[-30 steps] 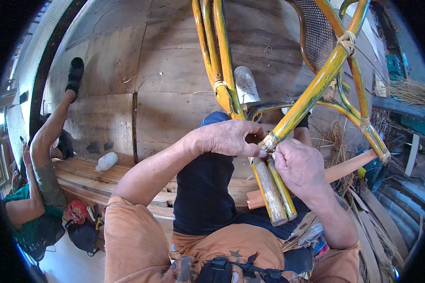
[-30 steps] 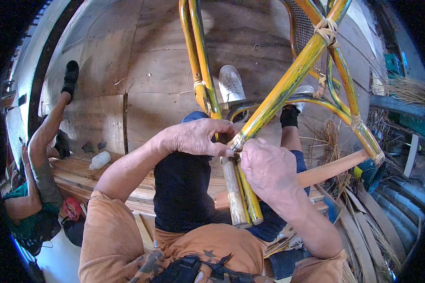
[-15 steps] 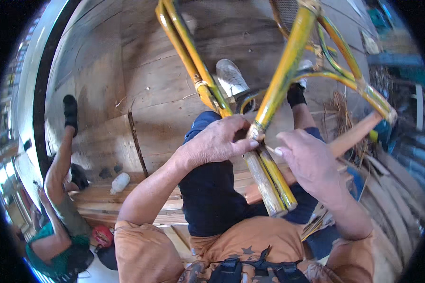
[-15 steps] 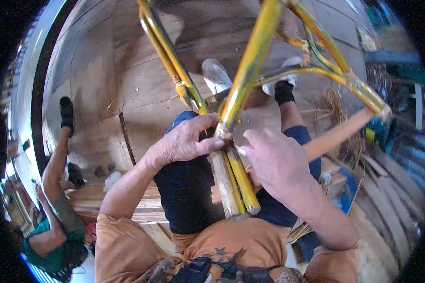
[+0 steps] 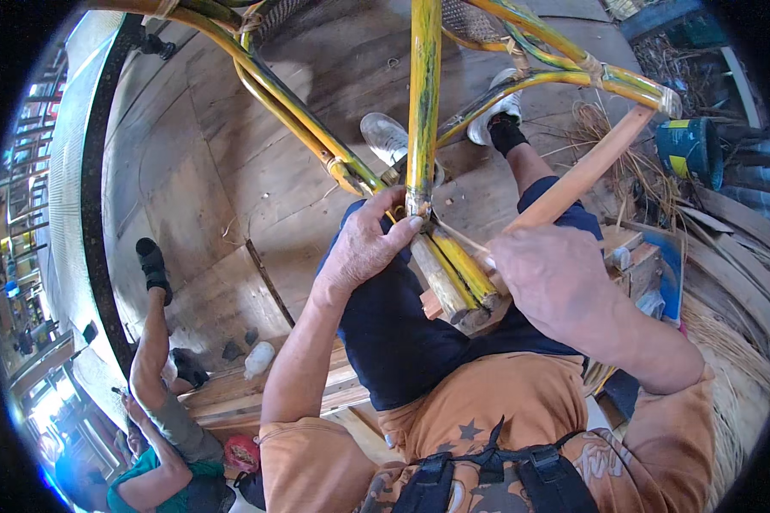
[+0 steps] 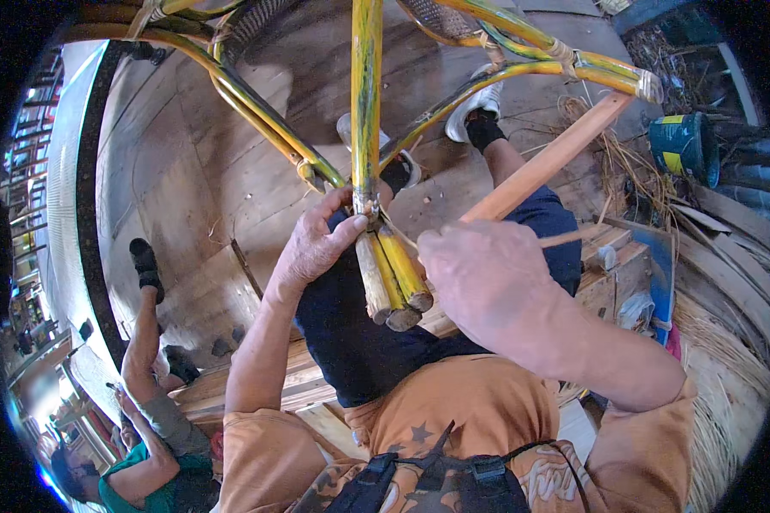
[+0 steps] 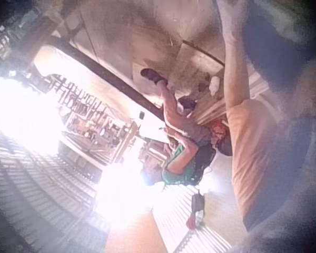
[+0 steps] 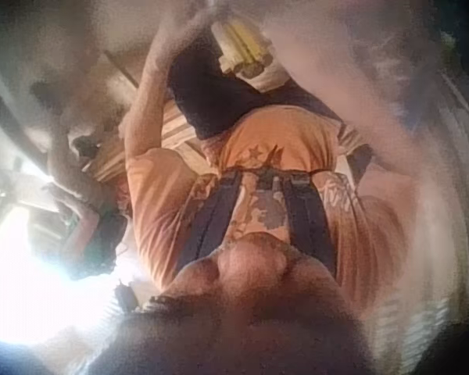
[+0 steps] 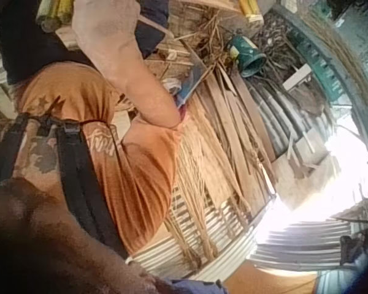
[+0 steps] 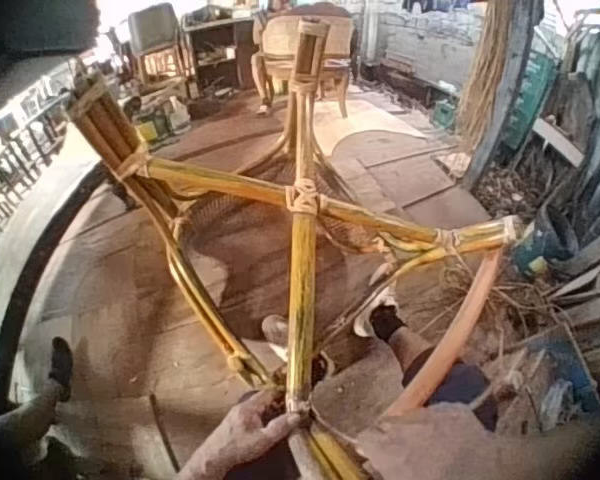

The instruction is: Repairing a bamboo/wicker chair by wrapping joints with rattan strips.

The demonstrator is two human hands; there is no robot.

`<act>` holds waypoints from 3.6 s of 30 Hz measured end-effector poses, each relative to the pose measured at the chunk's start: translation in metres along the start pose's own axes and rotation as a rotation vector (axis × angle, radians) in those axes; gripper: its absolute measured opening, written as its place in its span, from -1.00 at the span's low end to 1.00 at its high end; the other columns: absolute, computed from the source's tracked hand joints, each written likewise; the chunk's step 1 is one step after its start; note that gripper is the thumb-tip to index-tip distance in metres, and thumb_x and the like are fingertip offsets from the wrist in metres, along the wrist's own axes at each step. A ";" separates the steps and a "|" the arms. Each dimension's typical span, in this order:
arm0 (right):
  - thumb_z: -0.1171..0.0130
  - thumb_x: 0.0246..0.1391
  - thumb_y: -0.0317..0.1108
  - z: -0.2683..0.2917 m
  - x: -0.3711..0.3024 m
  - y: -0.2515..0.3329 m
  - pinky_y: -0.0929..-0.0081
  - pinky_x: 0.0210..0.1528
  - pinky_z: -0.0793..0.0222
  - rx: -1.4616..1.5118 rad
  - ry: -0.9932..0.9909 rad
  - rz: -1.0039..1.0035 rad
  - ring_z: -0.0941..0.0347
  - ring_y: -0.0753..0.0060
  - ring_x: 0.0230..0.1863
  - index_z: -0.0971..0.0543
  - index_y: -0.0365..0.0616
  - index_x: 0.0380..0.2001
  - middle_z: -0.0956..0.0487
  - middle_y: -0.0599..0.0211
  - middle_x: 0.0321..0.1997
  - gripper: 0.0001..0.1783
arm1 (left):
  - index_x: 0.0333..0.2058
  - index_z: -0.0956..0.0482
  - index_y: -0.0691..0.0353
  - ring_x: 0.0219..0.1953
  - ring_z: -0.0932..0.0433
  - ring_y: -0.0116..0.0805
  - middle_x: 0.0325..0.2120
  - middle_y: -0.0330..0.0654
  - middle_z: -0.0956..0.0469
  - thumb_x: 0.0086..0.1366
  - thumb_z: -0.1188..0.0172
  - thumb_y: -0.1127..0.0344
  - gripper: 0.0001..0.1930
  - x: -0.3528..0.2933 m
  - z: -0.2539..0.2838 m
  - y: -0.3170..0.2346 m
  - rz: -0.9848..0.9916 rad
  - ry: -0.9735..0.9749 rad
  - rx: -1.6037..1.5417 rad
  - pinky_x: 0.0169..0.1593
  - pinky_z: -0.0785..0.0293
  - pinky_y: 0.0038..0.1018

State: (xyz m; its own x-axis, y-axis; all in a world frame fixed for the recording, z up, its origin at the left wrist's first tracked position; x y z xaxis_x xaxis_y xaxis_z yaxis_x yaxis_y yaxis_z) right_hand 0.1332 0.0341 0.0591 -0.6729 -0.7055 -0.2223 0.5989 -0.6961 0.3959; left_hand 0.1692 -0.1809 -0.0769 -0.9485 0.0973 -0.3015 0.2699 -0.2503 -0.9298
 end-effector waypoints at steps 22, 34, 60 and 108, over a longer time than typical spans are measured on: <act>-0.15 0.02 -0.33 0.017 0.005 0.024 0.11 -0.51 -0.36 0.317 0.156 0.224 -0.46 -0.07 -0.56 -0.44 -0.20 -0.48 -0.45 0.03 -0.64 -0.83 | -0.04 -0.49 0.34 -0.20 -0.50 -0.41 -0.30 -0.15 -0.56 0.16 -0.26 0.21 -0.56 -0.004 -0.014 0.012 0.075 -0.116 -0.204 -0.01 -0.39 -0.45; -0.11 -0.16 -0.46 -0.040 0.183 0.061 0.49 -0.75 -0.14 0.343 0.669 0.144 -0.22 0.54 -0.80 -0.53 -0.31 -0.62 -0.37 0.30 -0.78 -0.88 | -0.27 -0.57 0.31 -0.34 -0.42 -0.59 -0.38 -0.35 -0.51 0.20 -0.21 0.36 -0.83 -0.022 -0.030 0.006 0.217 -0.283 -0.531 -0.23 -0.35 -0.63; -0.12 0.12 -0.16 0.182 0.080 -0.045 0.39 -0.33 -0.35 -0.604 0.169 0.040 -0.40 0.36 -0.40 -0.53 -0.20 -0.36 -0.46 0.27 -0.43 -0.71 | -0.25 -0.62 0.31 -0.52 -0.58 -0.27 -0.57 -0.02 -0.58 0.32 -0.06 0.20 -0.72 -0.014 -0.056 0.015 0.069 -0.740 -0.364 -0.39 -0.45 -0.42; 0.01 0.22 -0.40 -0.231 -0.369 -0.295 0.43 0.03 -0.32 0.630 -0.990 -1.242 -0.47 0.31 -0.10 -0.50 -0.28 -0.10 -0.55 0.20 -0.14 -0.75 | -0.07 -0.52 0.32 -0.36 -0.53 -0.36 -0.33 -0.16 -0.56 0.25 -0.09 0.01 -0.53 -0.009 -0.064 0.031 -0.191 -0.720 0.429 -0.28 -0.47 -0.47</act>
State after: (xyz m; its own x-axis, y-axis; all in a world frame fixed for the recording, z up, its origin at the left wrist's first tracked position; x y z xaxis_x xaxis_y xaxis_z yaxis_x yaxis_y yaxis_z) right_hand 0.3051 0.4688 -0.1819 -0.7054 0.6938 -0.1452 -0.5408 -0.3944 0.7430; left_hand 0.1969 -0.1277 -0.1163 -0.8847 -0.4238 0.1942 0.1465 -0.6483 -0.7472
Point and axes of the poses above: each hand's wrist, its own x-axis towards the middle knuckle, its own z-axis out of the back of the hand, y = z × x, the point moved 1 cm from there along x, towards the middle knuckle
